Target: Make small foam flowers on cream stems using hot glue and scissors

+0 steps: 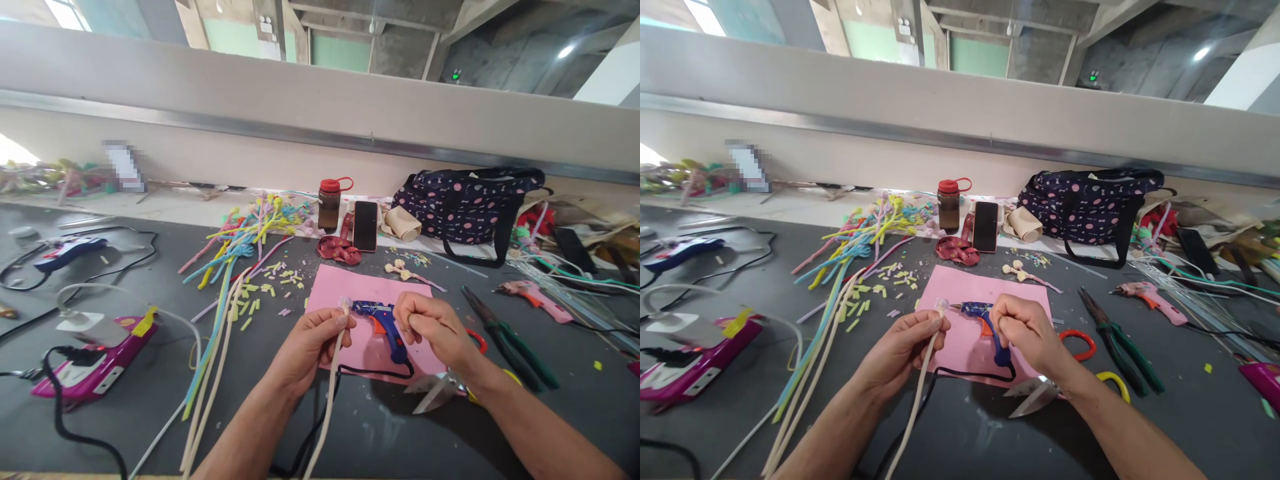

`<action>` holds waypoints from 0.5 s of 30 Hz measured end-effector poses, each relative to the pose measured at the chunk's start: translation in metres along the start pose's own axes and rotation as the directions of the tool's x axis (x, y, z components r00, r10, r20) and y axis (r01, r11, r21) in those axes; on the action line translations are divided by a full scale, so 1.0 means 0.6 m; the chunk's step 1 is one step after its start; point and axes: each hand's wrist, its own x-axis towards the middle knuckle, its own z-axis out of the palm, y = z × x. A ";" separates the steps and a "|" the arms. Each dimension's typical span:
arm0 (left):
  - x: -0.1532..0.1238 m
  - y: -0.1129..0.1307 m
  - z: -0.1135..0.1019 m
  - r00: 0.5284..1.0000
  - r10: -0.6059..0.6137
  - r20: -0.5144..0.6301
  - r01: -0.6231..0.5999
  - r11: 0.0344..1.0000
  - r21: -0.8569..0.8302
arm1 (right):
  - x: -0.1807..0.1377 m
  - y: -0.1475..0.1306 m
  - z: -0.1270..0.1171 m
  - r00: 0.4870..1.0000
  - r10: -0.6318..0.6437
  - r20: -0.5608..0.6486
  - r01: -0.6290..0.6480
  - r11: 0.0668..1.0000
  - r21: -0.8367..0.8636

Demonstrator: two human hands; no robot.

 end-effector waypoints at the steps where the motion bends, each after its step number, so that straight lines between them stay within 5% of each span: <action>1: 0.000 0.000 -0.001 1.000 0.001 -0.010 -0.001 1.000 0.001 | -0.005 -0.001 0.001 1.000 0.010 0.015 -0.010 1.000 -0.026; 11: 0.005 -0.005 -0.004 0.999 0.003 -0.046 -0.004 1.000 -0.011 | -0.039 -0.007 0.014 0.989 0.051 0.140 -0.011 0.962 -0.273; 15: 0.008 -0.004 -0.004 0.999 0.012 -0.044 -0.013 1.000 -0.022 | -0.052 -0.003 0.010 0.972 0.170 0.165 -0.110 0.940 -0.322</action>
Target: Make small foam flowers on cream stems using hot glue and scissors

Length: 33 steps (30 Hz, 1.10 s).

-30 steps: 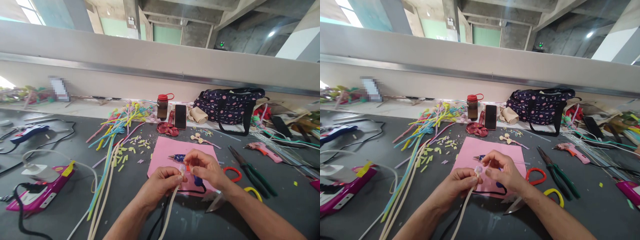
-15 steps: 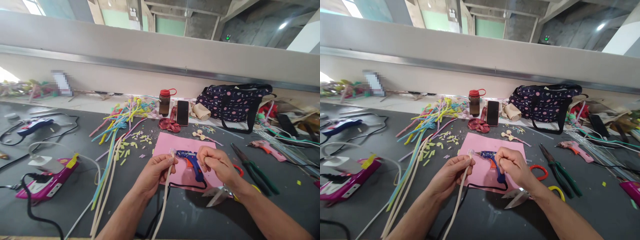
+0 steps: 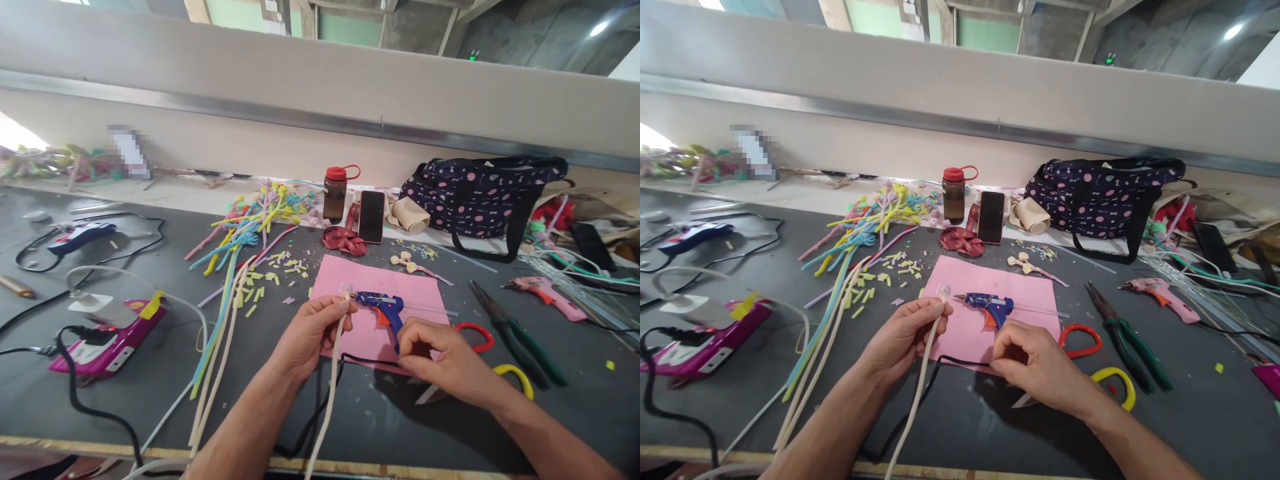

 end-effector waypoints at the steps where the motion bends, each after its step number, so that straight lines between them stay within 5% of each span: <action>1: 0.000 0.000 0.000 1.000 0.001 -0.002 -0.001 1.000 0.000 | -0.004 0.005 -0.002 0.999 0.036 0.004 -0.036 0.999 -0.016; 8: -0.001 -0.001 0.000 1.000 0.011 -0.021 -0.011 1.000 -0.016 | -0.008 0.046 -0.024 0.967 0.123 -0.225 -0.211 0.879 -0.427; 14: -0.004 0.001 0.002 0.998 0.054 -0.011 -0.054 0.999 0.004 | 0.029 0.053 -0.008 0.950 0.231 -0.211 -0.312 0.751 -0.582; 20: -0.009 0.003 0.005 0.993 0.109 0.040 -0.108 0.994 -0.025 | 0.061 0.058 0.017 0.935 0.256 -0.247 -0.342 0.835 -0.431; 26: -0.013 0.009 0.000 0.991 0.130 0.007 -0.129 0.990 -0.062 | 0.059 0.065 -0.002 0.905 0.265 -0.334 -0.351 0.907 -0.233; 30: -0.013 0.013 -0.004 0.992 0.128 -0.017 -0.129 0.988 -0.085 | 0.044 0.051 -0.006 0.748 0.169 -0.642 -0.181 0.982 0.047; 33: -0.012 0.012 -0.006 0.991 0.128 -0.032 -0.131 0.986 -0.100 | 0.029 0.039 -0.001 0.659 0.131 -0.740 0.004 0.984 0.178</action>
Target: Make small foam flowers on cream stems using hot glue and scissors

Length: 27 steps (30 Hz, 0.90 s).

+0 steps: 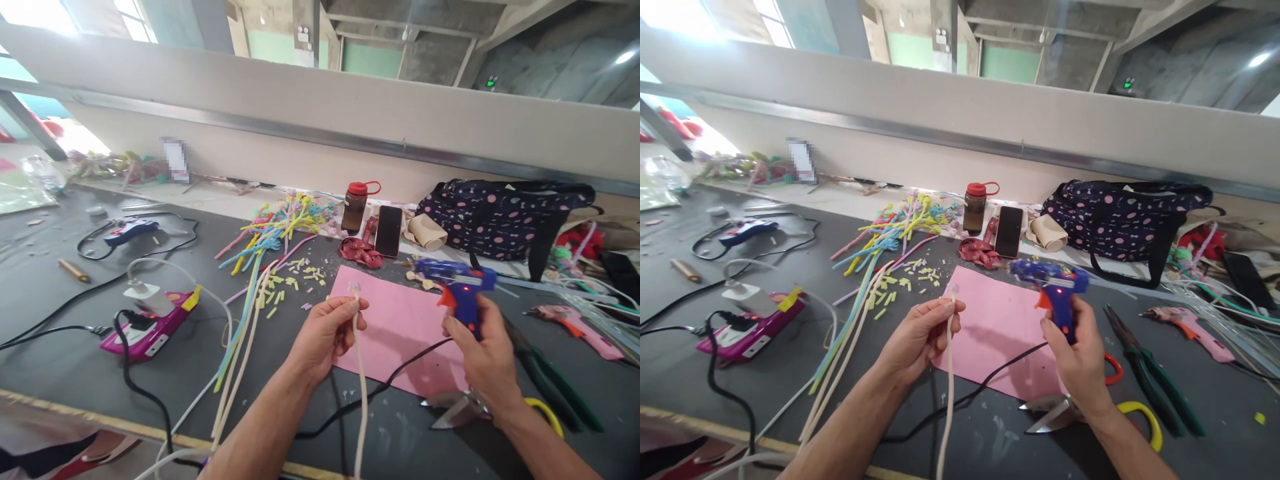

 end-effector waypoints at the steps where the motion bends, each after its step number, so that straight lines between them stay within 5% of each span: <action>1: 0.000 -0.001 0.000 1.000 0.000 -0.005 0.000 1.000 -0.003 | -0.004 -0.003 -0.002 1.000 0.006 0.002 -0.006 0.995 0.097; 5: 0.002 -0.004 0.001 1.000 -0.008 -0.021 0.008 1.000 0.004 | -0.013 -0.010 -0.012 0.981 0.096 0.171 -0.159 0.898 0.410; 12: 0.010 -0.008 0.003 0.998 -0.045 -0.045 0.046 0.999 0.010 | -0.012 -0.033 -0.022 0.943 0.086 0.320 -0.253 0.810 0.529; 19: 0.013 -0.014 -0.002 0.995 -0.085 -0.054 0.086 0.996 0.018 | -0.032 -0.030 -0.022 0.838 0.183 0.514 -0.297 0.943 0.149; 27: 0.013 -0.014 -0.002 0.987 -0.160 -0.005 0.160 0.987 -0.029 | -0.044 -0.024 -0.012 0.861 0.145 0.487 -0.213 0.973 0.088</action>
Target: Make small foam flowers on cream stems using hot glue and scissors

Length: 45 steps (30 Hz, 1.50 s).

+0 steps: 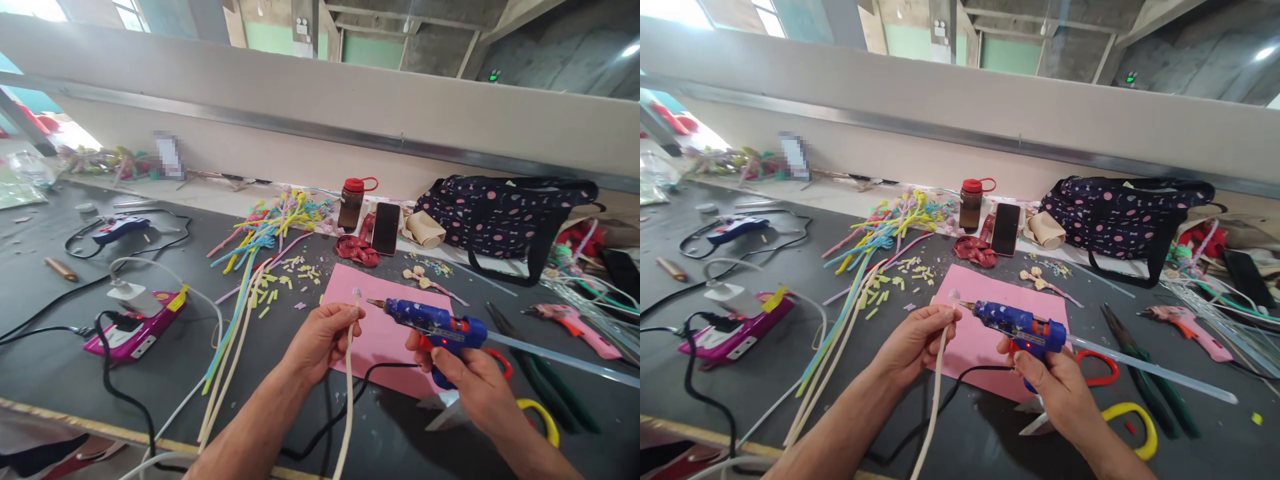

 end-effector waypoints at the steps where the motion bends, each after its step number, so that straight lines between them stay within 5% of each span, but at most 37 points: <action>1: 0.000 -0.001 0.000 1.000 -0.003 0.005 0.003 1.000 -0.004 | -0.002 0.001 0.000 1.000 0.002 0.005 -0.002 1.000 -0.018; 10: 0.002 -0.006 0.001 0.998 -0.054 0.019 0.054 0.998 -0.024 | -0.014 -0.001 -0.006 0.989 -0.151 0.004 0.145 0.946 -0.289; 21: 0.001 -0.011 0.004 0.999 -0.040 0.026 0.040 0.999 -0.009 | -0.014 0.007 -0.002 0.970 -0.240 -0.047 0.177 0.824 -0.539; 37: 0.001 -0.014 0.008 0.999 -0.024 0.030 0.024 1.000 0.009 | -0.017 0.007 -0.002 0.971 -0.226 -0.081 0.125 0.764 -0.633; 45: 0.000 -0.013 0.010 0.999 -0.011 0.031 0.011 1.000 0.023 | -0.013 0.011 -0.003 0.955 -0.297 -0.023 0.207 0.719 -0.663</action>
